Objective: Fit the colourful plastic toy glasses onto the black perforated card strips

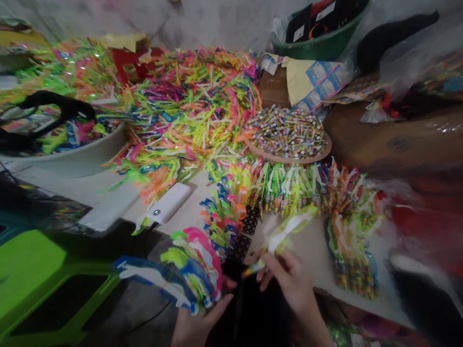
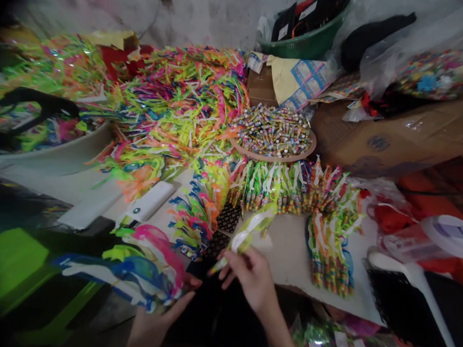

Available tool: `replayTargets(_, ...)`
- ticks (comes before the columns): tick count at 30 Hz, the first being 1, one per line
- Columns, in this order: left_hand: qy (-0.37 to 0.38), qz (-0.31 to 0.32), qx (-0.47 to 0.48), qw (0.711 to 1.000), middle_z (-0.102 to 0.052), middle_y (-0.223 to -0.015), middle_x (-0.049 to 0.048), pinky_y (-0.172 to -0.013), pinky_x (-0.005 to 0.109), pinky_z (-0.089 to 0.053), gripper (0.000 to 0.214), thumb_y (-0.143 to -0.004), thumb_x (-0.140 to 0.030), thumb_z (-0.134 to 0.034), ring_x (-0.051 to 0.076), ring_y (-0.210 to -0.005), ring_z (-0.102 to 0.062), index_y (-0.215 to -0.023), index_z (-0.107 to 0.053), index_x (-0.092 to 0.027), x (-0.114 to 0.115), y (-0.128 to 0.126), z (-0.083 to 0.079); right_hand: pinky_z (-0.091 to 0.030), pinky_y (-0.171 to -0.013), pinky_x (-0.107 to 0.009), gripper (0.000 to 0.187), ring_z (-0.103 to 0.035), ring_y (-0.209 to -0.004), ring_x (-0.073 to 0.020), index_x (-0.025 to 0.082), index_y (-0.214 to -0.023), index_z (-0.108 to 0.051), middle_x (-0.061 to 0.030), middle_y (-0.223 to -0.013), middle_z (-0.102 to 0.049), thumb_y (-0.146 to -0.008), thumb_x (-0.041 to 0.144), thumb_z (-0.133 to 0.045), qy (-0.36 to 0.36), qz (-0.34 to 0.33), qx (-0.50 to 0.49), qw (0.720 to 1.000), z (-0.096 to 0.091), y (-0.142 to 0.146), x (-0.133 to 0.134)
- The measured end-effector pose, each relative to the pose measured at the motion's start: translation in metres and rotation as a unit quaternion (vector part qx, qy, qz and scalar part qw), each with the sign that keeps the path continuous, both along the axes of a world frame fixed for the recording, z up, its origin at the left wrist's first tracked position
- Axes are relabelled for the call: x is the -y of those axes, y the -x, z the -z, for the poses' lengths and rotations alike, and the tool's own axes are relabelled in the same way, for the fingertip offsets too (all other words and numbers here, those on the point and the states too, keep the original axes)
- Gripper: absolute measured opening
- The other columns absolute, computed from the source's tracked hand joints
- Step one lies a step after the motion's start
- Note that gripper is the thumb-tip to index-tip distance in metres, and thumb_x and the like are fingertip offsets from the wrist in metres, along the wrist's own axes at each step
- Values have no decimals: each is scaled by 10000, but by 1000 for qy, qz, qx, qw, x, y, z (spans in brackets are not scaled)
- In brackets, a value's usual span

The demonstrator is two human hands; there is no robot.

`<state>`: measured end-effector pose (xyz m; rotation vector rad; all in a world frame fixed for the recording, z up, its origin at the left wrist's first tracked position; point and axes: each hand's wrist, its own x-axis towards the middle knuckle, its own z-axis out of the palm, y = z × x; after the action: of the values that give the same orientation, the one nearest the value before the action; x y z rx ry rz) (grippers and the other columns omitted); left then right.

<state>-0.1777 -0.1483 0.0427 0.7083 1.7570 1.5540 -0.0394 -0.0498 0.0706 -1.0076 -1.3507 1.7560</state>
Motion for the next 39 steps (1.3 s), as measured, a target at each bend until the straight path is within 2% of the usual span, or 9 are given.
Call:
replayTargets(4, -41, -9, 0, 999, -664, -650, 17, -676, 267, -534, 72, -608, -235, -678, 183, -651, -632, -668, -655, -203, -2, 10, 0, -554, -529, -271, 376, -627, -606, -163, 161, -777, -587, -16, -662, -627, -660, 510, -670, -15, 58, 5, 998, 28, 15, -42)
replayTargets(8, -28, -11, -25, 999, -680, -681, 21, -690, 279, -543, 105, -611, -237, -693, 186, -664, -646, -693, -658, -180, 0, 25, 6, -552, -511, -273, 395, -625, -579, -159, 159, -742, -579, -2, -615, -608, -651, 537, -652, -36, 19, 17, 999, 69, 35, -62)
replayTargets(11, -10, -2, -38, 999, -688, -684, 24, -697, 300, -551, 118, -618, -256, -692, 197, -674, -653, -702, -666, -178, 0, 32, 8, -549, -516, -271, 367, -622, -554, -148, 159, -775, -575, -4, -620, -621, -707, 519, -610, -44, 1, 20, 999, 84, 40, -63)
replayTargets(19, -10, -24, -33, 999, -689, -704, 47, -739, 339, -534, 166, -609, -294, -704, 205, -692, -648, -707, -662, -167, -3, 33, 12, -550, -541, -282, 293, -637, -630, -171, 179, -792, -567, -6, -681, -602, -752, 470, -569, -70, -10, 9, 997, 86, 42, -62)
replayTargets(23, -15, -43, -5, 999, -683, -698, 37, -732, 318, -528, 171, -609, -305, -705, 195, -686, -645, -707, -656, -173, -4, 29, 11, -498, -524, -239, 231, -598, -623, -151, 171, -831, -600, -21, -731, -608, -805, 387, -523, -173, -13, 112, 978, 88, 44, -65)
replayTargets(26, -20, -61, 3, 998, -676, -687, 26, -724, 305, -529, 181, -612, -316, -706, 190, -680, -643, -713, -650, -177, -4, 27, 10, -467, -605, -229, 206, -584, -724, -158, 165, -886, -617, -34, -813, -631, -830, 328, -504, -251, -22, 167, 953, 85, 44, -67)
replayTargets(29, -21, -28, -3, 999, -681, -695, 33, -723, 294, -535, 177, -616, -304, -709, 193, -695, -645, -720, -656, -170, -3, 28, 10, -446, -667, -237, 207, -566, -740, -153, 156, -905, -619, -37, -836, -634, -847, 301, -484, -284, -43, 188, 939, 79, 45, -68)
replayTargets(34, -19, -33, 8, 999, -692, -736, 38, -731, 301, -541, 184, -636, -302, -700, 202, -718, -656, -759, -656, -172, -3, 31, 15, -436, -599, -215, 186, -538, -637, -130, 160, -882, -618, -22, -750, -621, -832, 310, -520, -260, -74, 205, 941, 72, 49, -69)
replayTargets(39, 10, -35, 28, 999, -707, -877, 71, -847, 367, -502, 310, -648, -326, -707, 230, -837, -654, -905, -654, -160, -4, 40, 35, -439, -448, -207, 252, -546, -507, -120, 165, -810, -577, 8, -630, -563, -825, 404, -500, -115, -133, 125, 976, 74, 55, -68)
